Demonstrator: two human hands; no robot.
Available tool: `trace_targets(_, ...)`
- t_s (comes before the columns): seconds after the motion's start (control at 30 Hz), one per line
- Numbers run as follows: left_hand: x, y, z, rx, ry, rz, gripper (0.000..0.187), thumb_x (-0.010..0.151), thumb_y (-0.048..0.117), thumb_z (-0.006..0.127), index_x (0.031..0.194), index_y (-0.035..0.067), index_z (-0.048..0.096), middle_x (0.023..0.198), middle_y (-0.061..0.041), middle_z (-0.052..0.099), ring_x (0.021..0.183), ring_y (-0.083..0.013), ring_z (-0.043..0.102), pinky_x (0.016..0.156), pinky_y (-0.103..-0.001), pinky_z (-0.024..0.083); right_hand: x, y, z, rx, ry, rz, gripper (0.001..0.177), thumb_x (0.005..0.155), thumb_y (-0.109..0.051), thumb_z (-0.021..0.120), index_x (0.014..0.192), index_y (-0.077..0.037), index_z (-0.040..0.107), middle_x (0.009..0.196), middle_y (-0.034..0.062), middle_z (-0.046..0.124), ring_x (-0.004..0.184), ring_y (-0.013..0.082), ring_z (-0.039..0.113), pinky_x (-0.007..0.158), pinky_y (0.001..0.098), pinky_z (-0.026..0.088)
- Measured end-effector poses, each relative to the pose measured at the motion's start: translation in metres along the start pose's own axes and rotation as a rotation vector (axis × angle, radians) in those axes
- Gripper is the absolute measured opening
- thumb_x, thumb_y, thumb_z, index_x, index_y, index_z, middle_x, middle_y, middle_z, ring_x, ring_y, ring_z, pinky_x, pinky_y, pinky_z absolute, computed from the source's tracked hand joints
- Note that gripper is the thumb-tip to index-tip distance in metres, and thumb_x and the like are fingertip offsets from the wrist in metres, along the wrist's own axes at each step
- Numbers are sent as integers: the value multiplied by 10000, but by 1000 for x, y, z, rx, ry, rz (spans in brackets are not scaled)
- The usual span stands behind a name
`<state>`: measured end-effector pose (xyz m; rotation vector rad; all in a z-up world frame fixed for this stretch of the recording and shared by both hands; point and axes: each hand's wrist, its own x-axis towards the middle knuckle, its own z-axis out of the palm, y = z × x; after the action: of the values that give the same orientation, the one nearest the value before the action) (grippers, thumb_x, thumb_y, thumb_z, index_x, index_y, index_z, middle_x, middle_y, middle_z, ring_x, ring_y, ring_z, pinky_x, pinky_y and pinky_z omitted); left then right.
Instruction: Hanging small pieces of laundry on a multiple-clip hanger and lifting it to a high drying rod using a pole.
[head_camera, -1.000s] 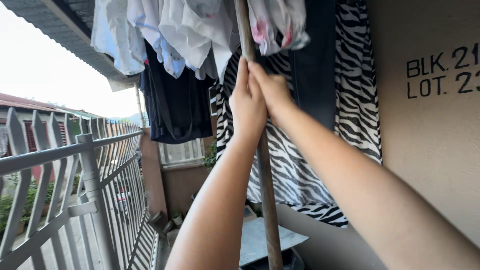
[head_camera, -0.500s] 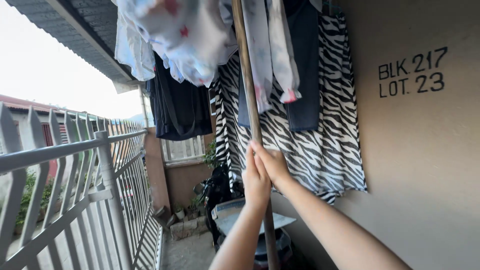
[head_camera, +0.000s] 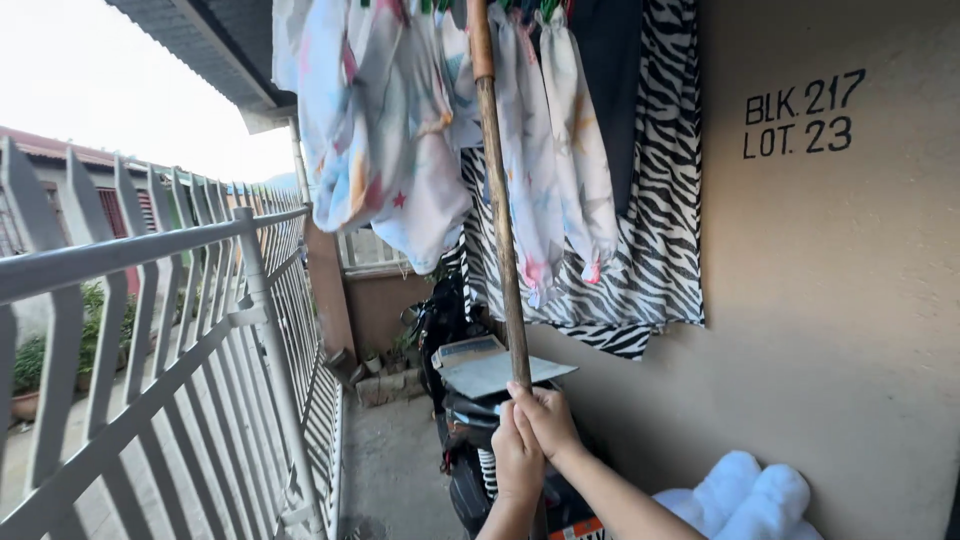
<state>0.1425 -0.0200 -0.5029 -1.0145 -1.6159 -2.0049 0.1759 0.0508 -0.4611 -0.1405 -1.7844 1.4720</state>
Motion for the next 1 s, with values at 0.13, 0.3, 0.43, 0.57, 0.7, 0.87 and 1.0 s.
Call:
trace_targets(0.13,-40,0,-11,16,-8,-37,306,1057,286,406,1000,55,599,707,-221,676,662,-434,675,548,-498,486,-31,23,-4,-1,-34,41,454,918,-419,685,641,-61,651,560,-25,592,522,55,523,493,265,432)
trace_targets(0.3,-86,-23,0,-54,13,-93,314,1049,273,399,1090,61,626,727,-213,708,666,-407,725,545,-462,535,-66,46,-19,-132,-39,36,390,888,-376,700,677,-48,684,571,-14,630,542,58,558,512,282,470)
trace_targets(0.43,-108,-50,32,-85,29,-108,327,1041,283,399,1108,73,641,728,-200,740,665,-374,767,538,-431,569,-80,48,-46,-179,-26,45,394,880,-379,703,685,-36,683,569,-3,644,546,66,578,522,294,484)
trace_targets(0.57,-125,-30,72,-112,27,-86,333,1045,286,393,1111,75,642,730,-182,752,658,-346,784,530,-408,584,-86,45,-91,-227,20,76,420,886,-380,699,680,-15,680,562,15,634,544,80,571,521,308,481)
trace_targets(0.7,-131,24,91,-123,-35,-178,330,1048,285,394,1101,75,642,738,-181,743,668,-353,765,543,-413,562,-94,22,-127,-254,52,81,423,901,-373,686,671,-17,683,565,19,635,548,83,567,520,305,479)
trace_targets(0.87,-143,42,116,-185,-83,-183,325,1056,287,396,1067,69,638,758,-180,744,686,-358,759,559,-413,568,-101,11,-158,-205,77,122,425,914,-361,676,660,-21,656,569,5,608,545,82,539,512,300,457)
trace_targets(1.0,-134,82,122,-180,-149,-231,328,1058,298,387,1033,72,623,717,-180,720,638,-370,738,548,-434,557,-95,1,-180,-219,118,102,424,923,-368,669,658,-37,652,561,-15,579,540,75,513,504,299,440)
